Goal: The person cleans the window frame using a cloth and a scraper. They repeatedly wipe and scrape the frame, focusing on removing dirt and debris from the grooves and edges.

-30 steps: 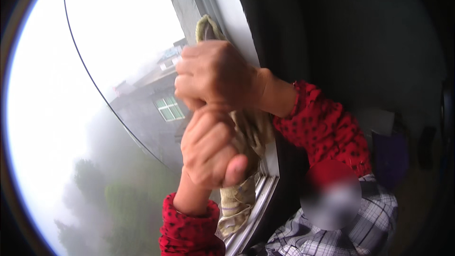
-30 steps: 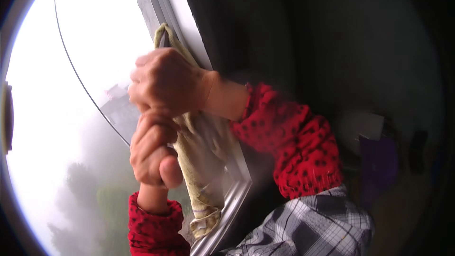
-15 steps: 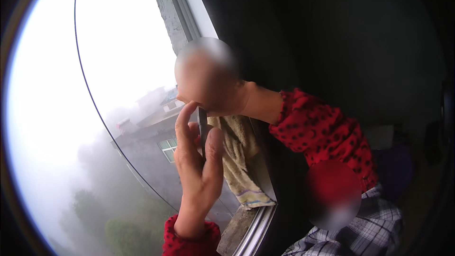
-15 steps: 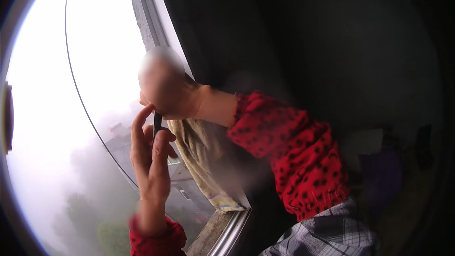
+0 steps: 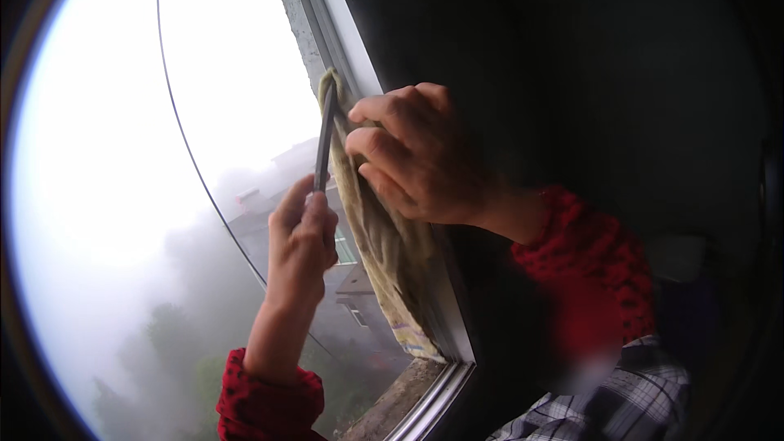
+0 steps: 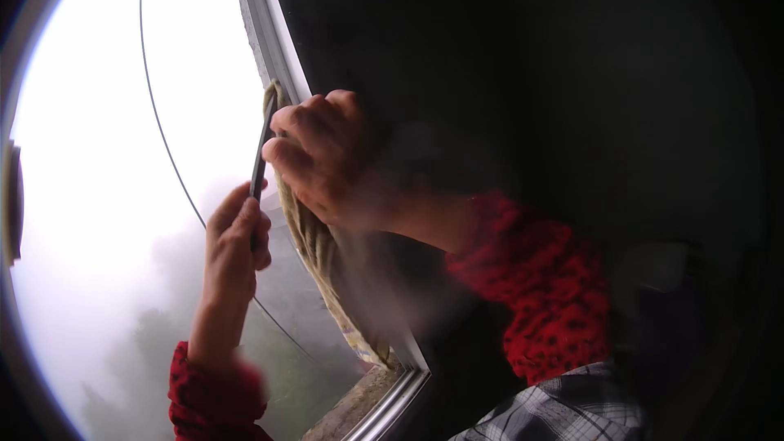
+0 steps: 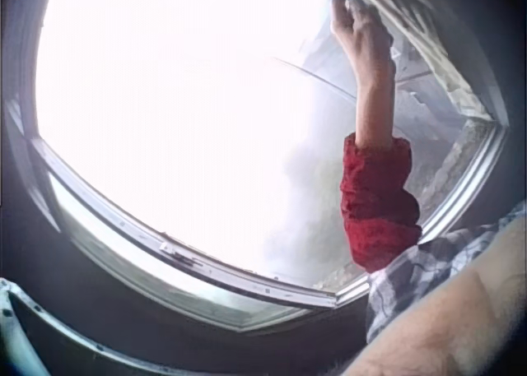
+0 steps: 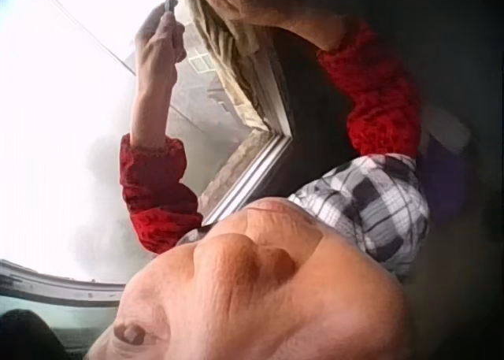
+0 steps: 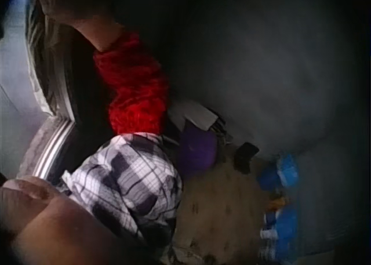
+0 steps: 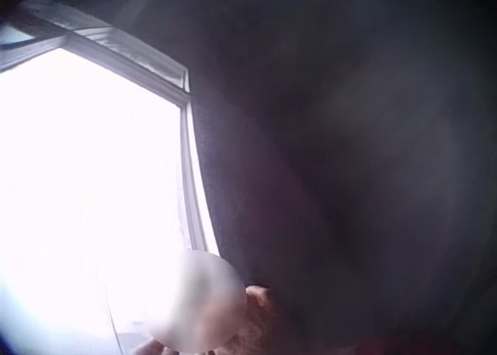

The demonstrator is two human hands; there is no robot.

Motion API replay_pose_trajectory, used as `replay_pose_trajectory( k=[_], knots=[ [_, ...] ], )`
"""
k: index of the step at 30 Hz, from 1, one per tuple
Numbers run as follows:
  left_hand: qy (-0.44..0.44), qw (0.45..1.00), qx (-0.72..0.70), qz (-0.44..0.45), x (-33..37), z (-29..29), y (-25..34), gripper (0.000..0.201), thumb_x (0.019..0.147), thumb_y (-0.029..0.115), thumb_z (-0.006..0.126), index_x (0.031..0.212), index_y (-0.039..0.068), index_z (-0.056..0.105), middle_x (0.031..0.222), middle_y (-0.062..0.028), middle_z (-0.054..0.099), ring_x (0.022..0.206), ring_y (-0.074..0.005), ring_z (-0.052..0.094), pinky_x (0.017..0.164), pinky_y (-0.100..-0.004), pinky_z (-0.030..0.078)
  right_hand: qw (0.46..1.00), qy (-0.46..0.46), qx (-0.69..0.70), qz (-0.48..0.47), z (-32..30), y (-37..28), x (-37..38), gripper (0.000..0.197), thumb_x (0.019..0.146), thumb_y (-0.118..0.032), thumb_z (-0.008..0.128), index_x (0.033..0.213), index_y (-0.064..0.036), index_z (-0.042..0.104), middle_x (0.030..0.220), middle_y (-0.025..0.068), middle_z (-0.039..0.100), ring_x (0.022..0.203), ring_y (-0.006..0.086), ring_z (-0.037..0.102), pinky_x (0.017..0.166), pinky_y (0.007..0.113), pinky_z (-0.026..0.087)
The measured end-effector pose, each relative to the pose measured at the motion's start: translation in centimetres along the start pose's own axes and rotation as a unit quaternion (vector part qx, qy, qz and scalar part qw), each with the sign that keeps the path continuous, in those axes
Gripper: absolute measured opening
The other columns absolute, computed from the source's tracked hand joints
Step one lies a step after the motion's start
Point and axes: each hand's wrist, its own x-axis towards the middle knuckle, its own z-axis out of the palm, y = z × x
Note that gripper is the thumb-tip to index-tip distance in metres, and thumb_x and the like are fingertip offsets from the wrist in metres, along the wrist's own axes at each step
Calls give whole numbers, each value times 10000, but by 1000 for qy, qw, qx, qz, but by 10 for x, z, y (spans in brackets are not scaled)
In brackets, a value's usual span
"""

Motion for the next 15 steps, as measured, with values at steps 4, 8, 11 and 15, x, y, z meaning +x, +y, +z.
replay_pose_trajectory(
  k=[4, 8, 11, 15],
  knots=[
    [30, 994, 80, 72, 28, 3, 32, 381, 1090, 167, 470, 1386, -69, 515, 750, -24, 579, 454, -18, 352, 376, -207, 250, 998, 60, 7, -12, -2, 11, -24, 210, 761, -102, 685, 956, -92, 609, 1002, 65, 578, 859, 223, 575, 830, 401, 428],
    [26, 979, 160, 127, 86, -28, 97, 310, 1082, 135, 462, 1281, -85, 554, 747, -38, 597, 453, -15, 361, 368, -206, 267, 995, 91, -18, -23, -2, 18, -13, 175, 801, -120, 693, 939, -100, 588, 960, 56, 571, 849, 221, 575, 806, 399, 440],
    [93, 949, 271, 134, 118, -21, 151, 217, 1059, 112, 477, 1153, -45, 594, 743, -40, 597, 451, -12, 362, 365, -202, 276, 993, 122, -3, 3, 11, 16, 0, 150, 846, -125, 685, 956, -106, 584, 959, 55, 582, 857, 215, 587, 805, 397, 449],
    [-92, 865, 297, 394, 228, -89, 192, 180, 1009, 129, 546, 1031, -28, 632, 737, -74, 622, 436, -62, 398, 365, -212, 307, 994, 110, -18, 9, 18, 24, 48, 93, 878, -136, 669, 953, -101, 626, 892, 53, 624, 850, 216, 623, 832, 395, 459]
  ],
)
